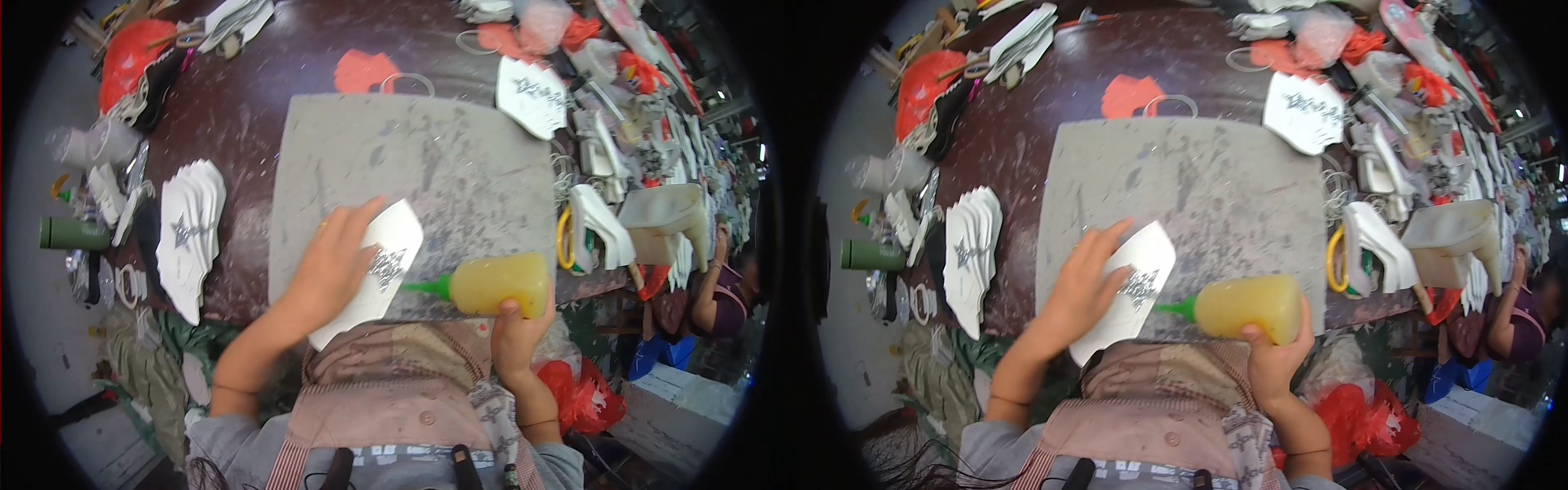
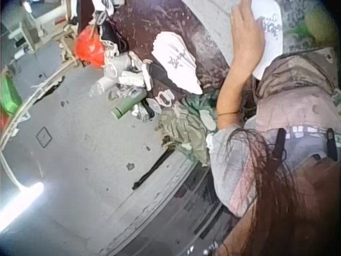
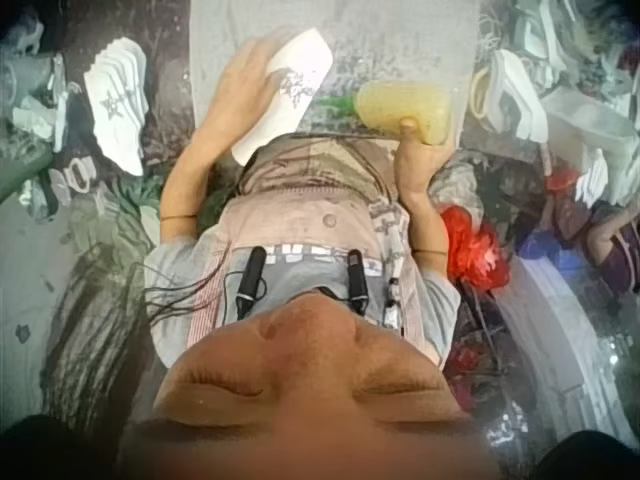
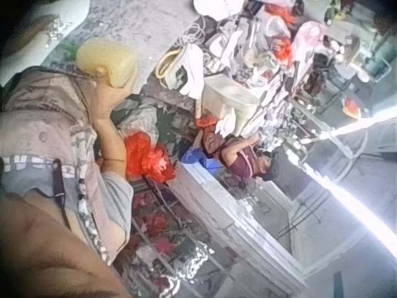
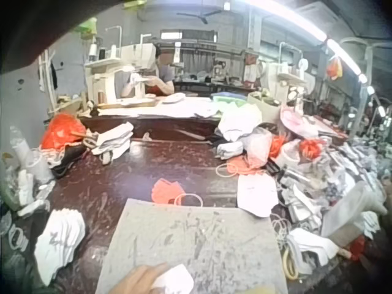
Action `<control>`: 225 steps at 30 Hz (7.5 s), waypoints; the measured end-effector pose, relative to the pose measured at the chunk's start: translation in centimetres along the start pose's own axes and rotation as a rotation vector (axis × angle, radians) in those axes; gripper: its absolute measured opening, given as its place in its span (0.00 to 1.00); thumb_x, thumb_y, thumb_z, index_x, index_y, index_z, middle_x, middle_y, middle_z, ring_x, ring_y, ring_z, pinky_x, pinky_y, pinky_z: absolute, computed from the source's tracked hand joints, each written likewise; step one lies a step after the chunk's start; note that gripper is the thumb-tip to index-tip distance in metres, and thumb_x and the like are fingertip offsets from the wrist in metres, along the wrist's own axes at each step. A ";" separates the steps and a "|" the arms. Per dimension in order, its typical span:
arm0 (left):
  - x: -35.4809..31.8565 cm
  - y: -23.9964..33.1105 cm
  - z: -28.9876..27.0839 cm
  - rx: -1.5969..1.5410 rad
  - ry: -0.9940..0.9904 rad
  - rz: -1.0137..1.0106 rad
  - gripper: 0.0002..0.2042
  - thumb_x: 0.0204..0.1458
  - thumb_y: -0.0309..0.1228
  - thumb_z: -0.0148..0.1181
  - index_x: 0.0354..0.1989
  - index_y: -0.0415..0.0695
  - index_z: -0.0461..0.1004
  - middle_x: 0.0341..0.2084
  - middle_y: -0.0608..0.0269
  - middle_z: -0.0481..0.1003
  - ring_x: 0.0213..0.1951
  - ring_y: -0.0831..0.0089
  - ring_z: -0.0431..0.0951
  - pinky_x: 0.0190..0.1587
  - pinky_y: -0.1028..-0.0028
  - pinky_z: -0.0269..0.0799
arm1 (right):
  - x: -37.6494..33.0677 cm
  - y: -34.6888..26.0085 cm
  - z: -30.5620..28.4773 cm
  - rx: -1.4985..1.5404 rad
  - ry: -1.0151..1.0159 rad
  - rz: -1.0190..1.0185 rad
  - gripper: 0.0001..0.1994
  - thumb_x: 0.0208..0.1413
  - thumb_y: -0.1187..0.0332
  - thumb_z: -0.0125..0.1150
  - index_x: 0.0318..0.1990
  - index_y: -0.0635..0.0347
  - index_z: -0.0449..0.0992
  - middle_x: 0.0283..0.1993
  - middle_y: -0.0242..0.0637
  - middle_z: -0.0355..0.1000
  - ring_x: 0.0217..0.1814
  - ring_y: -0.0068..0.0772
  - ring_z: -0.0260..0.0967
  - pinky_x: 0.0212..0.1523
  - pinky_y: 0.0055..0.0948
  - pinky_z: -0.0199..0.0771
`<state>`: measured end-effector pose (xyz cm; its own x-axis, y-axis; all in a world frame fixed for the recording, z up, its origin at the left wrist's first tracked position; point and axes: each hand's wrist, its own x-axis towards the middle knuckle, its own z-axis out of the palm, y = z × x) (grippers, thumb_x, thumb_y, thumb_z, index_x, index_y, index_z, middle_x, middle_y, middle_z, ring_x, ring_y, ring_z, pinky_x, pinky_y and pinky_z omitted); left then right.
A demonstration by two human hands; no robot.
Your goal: The person applies glue from a yellow bottle onto a silver star pattern on white fabric pieces. They handle the pieces one at a time, applying glue and placing them on the table. The person repeats this process for multiple pieces throughout the video.
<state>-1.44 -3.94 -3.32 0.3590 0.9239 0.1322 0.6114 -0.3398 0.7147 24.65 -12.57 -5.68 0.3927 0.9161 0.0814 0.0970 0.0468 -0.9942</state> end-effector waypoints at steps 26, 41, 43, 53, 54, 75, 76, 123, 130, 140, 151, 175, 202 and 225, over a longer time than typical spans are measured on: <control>28.1 -1.0 6.7 0.163 0.485 0.294 0.27 0.53 0.34 0.64 0.61 0.42 0.66 0.58 0.45 0.64 0.56 0.46 0.69 0.56 0.57 0.68 | 6.9 3.9 -3.9 1.081 0.327 0.143 0.31 0.64 0.48 0.54 0.67 0.55 0.60 0.66 0.39 0.64 0.65 0.39 0.66 0.62 0.41 0.72; -9.6 -12.8 -12.2 0.787 0.816 -0.469 0.22 0.53 0.41 0.65 0.50 0.37 0.75 0.47 0.52 0.74 0.45 0.50 0.75 0.48 0.59 0.70 | 7.1 3.3 -4.0 0.901 0.268 0.061 0.32 0.64 0.51 0.55 0.68 0.62 0.56 0.66 0.50 0.61 0.64 0.45 0.67 0.61 0.42 0.76; -8.8 -11.8 -11.9 0.768 0.853 -0.523 0.20 0.53 0.41 0.65 0.48 0.39 0.76 0.47 0.52 0.74 0.44 0.51 0.76 0.47 0.59 0.70 | 7.0 3.4 -4.2 0.894 0.253 0.061 0.32 0.64 0.51 0.55 0.68 0.61 0.56 0.66 0.49 0.61 0.64 0.45 0.67 0.62 0.42 0.75; -3.5 3.8 -9.2 -0.259 0.019 -0.241 0.17 0.53 0.25 0.63 0.52 0.42 0.72 0.35 0.55 0.78 0.40 0.66 0.81 0.42 0.69 0.74 | 5.9 3.2 -3.3 0.669 0.184 0.052 0.27 0.67 0.56 0.54 0.67 0.61 0.59 0.63 0.43 0.66 0.63 0.40 0.66 0.63 0.42 0.69; -2.4 3.8 -7.2 -0.267 -0.127 -0.139 0.18 0.54 0.25 0.63 0.53 0.42 0.72 0.38 0.54 0.77 0.42 0.65 0.80 0.43 0.68 0.74 | 5.8 2.4 -2.6 0.644 0.135 0.066 0.26 0.67 0.58 0.55 0.66 0.63 0.59 0.60 0.43 0.67 0.61 0.39 0.68 0.61 0.40 0.71; -0.9 0.3 -0.3 0.229 -0.220 0.345 0.22 0.46 0.20 0.59 0.53 0.38 0.74 0.48 0.51 0.70 0.45 0.57 0.73 0.46 0.63 0.74 | 7.1 -0.6 1.0 0.278 -0.051 0.180 0.23 0.56 0.57 0.70 0.49 0.65 0.71 0.40 0.32 0.72 0.39 0.19 0.69 0.40 0.19 0.70; -0.9 0.5 -0.3 0.241 -0.212 0.342 0.22 0.46 0.21 0.60 0.53 0.40 0.74 0.47 0.51 0.70 0.45 0.56 0.74 0.45 0.63 0.74 | 6.6 -0.7 0.6 0.269 -0.053 0.180 0.23 0.56 0.57 0.70 0.49 0.65 0.71 0.40 0.32 0.72 0.39 0.20 0.69 0.40 0.20 0.70; -0.8 -0.1 3.9 0.153 0.202 0.174 0.18 0.45 0.16 0.65 0.48 0.40 0.78 0.38 0.56 0.72 0.36 0.61 0.73 0.37 0.67 0.71 | 0.6 -0.4 0.1 0.180 0.062 0.103 0.29 0.56 0.52 0.70 0.53 0.68 0.68 0.46 0.34 0.71 0.48 0.23 0.69 0.50 0.24 0.69; -0.9 -0.1 3.8 0.141 0.200 0.162 0.18 0.45 0.16 0.65 0.48 0.40 0.78 0.39 0.56 0.72 0.37 0.61 0.73 0.38 0.66 0.71 | 0.5 -1.3 0.4 0.360 0.080 0.228 0.31 0.54 0.51 0.71 0.55 0.68 0.68 0.47 0.35 0.72 0.49 0.25 0.70 0.51 0.25 0.69; -0.8 -0.1 3.8 0.133 0.201 0.162 0.18 0.45 0.17 0.65 0.48 0.41 0.78 0.39 0.57 0.72 0.37 0.61 0.73 0.39 0.66 0.72 | -0.9 -0.2 0.2 0.048 -0.008 0.128 0.36 0.50 0.44 0.72 0.53 0.69 0.70 0.45 0.35 0.73 0.47 0.25 0.70 0.49 0.26 0.70; -0.8 0.1 3.7 0.129 0.193 0.154 0.18 0.45 0.17 0.65 0.48 0.41 0.78 0.39 0.57 0.72 0.37 0.61 0.73 0.39 0.66 0.72 | -2.2 -0.3 0.7 0.187 0.062 0.236 0.39 0.48 0.41 0.72 0.52 0.70 0.70 0.46 0.35 0.72 0.48 0.25 0.69 0.50 0.27 0.69; -0.6 -1.3 1.1 0.074 -0.049 0.264 0.20 0.45 0.20 0.67 0.49 0.46 0.79 0.39 0.59 0.74 0.36 0.63 0.73 0.38 0.67 0.72 | 8.3 -0.3 1.6 0.155 -0.050 0.140 0.26 0.56 0.53 0.70 0.50 0.67 0.71 0.42 0.32 0.72 0.44 0.21 0.69 0.48 0.23 0.68; -0.6 -0.9 1.2 0.240 -0.212 0.264 0.32 0.53 0.22 0.61 0.68 0.54 0.63 0.46 0.52 0.70 0.41 0.58 0.73 0.42 0.64 0.74 | 5.2 3.7 -3.6 0.733 0.083 0.120 0.32 0.63 0.47 0.55 0.66 0.59 0.60 0.62 0.40 0.66 0.63 0.39 0.67 0.64 0.44 0.68; 32.7 -1.5 13.1 -0.411 0.178 -0.382 0.50 0.50 0.18 0.64 0.73 0.39 0.30 0.41 0.47 0.75 0.39 0.65 0.78 0.41 0.69 0.77 | 5.2 3.3 -4.0 1.149 0.204 0.237 0.32 0.61 0.40 0.53 0.65 0.49 0.62 0.61 0.33 0.67 0.62 0.38 0.66 0.61 0.47 0.67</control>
<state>18.65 24.51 -9.05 0.0217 0.9949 -0.0989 0.3381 0.0858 0.9372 30.64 -9.27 -8.23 0.4386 0.8747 -0.2061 -0.8331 0.3098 -0.4581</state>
